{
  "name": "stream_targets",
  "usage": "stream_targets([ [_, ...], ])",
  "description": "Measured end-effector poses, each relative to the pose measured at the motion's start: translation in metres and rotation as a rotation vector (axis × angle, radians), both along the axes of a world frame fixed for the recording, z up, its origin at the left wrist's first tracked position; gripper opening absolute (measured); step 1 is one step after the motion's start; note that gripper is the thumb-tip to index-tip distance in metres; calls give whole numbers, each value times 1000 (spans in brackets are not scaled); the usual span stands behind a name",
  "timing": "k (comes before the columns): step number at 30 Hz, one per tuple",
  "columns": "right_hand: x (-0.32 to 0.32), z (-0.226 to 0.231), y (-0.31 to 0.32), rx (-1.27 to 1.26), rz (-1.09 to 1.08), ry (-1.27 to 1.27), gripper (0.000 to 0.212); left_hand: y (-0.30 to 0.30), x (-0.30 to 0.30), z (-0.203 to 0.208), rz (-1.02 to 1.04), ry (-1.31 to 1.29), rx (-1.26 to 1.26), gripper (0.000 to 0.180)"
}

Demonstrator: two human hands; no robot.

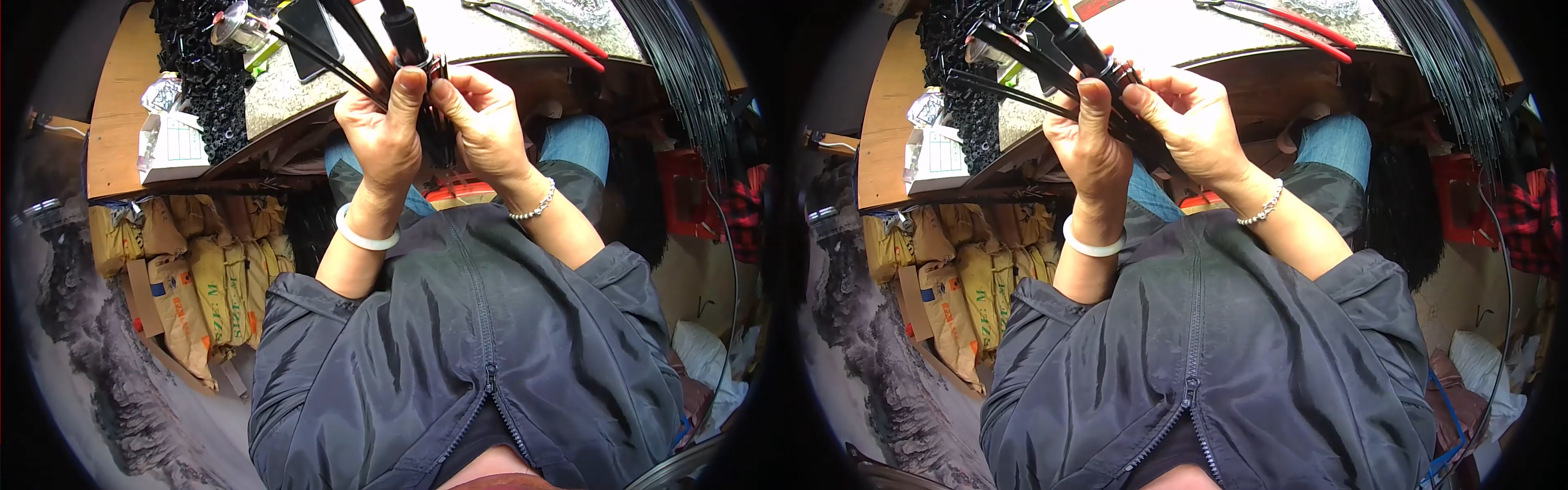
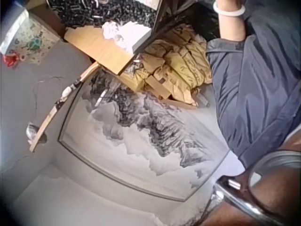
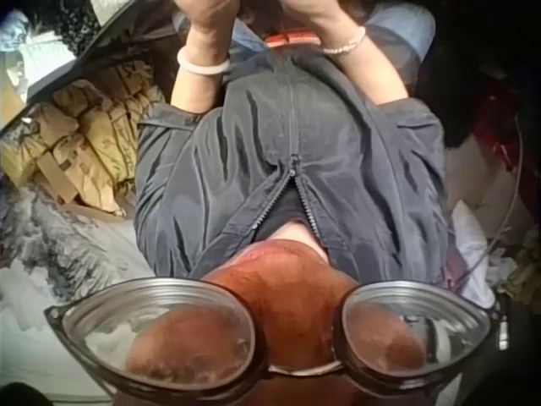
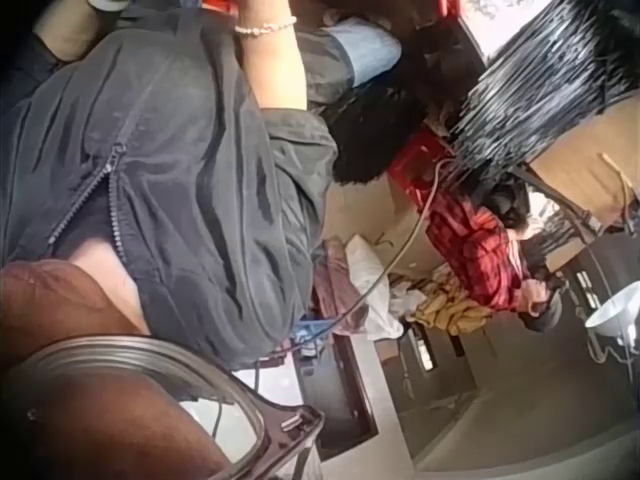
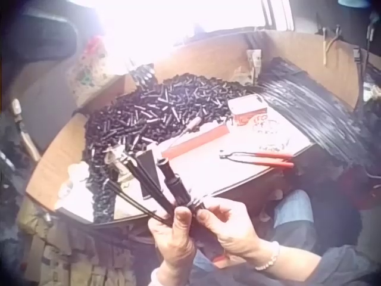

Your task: Assembling a bundle of black rods into a connector and crimping them using hand tools.

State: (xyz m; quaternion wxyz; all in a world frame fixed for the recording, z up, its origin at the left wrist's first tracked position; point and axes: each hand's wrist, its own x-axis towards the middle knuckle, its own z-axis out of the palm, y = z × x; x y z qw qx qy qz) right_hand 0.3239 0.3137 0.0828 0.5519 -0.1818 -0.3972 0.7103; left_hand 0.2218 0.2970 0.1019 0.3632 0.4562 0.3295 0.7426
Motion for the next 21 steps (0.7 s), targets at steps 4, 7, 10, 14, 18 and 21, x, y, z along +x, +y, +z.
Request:
stream_targets([
  [4, -4, 6, -6, 27, -56, 79, 12, -3, 4, 7, 48, 95, 23, 39],
  [7, -2, 10, -7, 68, -46, 150, 14, -2, 5, 14, 74, 79, 33, 42],
  [10, -1, 11, -8, 43, -14, 137, 12, -1, 5, 14, 37, -7, 24, 43],
  [14, 3, 2, -6, 44, 13, -37, 11, -7, 1, 3, -11, 8, -36, 43],
  [18, -3, 4, -3, -67, 63, 71, 15, -8, 0, 3, -33, 15, -67, 46],
  [21, -4, 0, -4, -51, 82, 95, 15, -9, -1, 4, -101, -53, -101, 50],
])
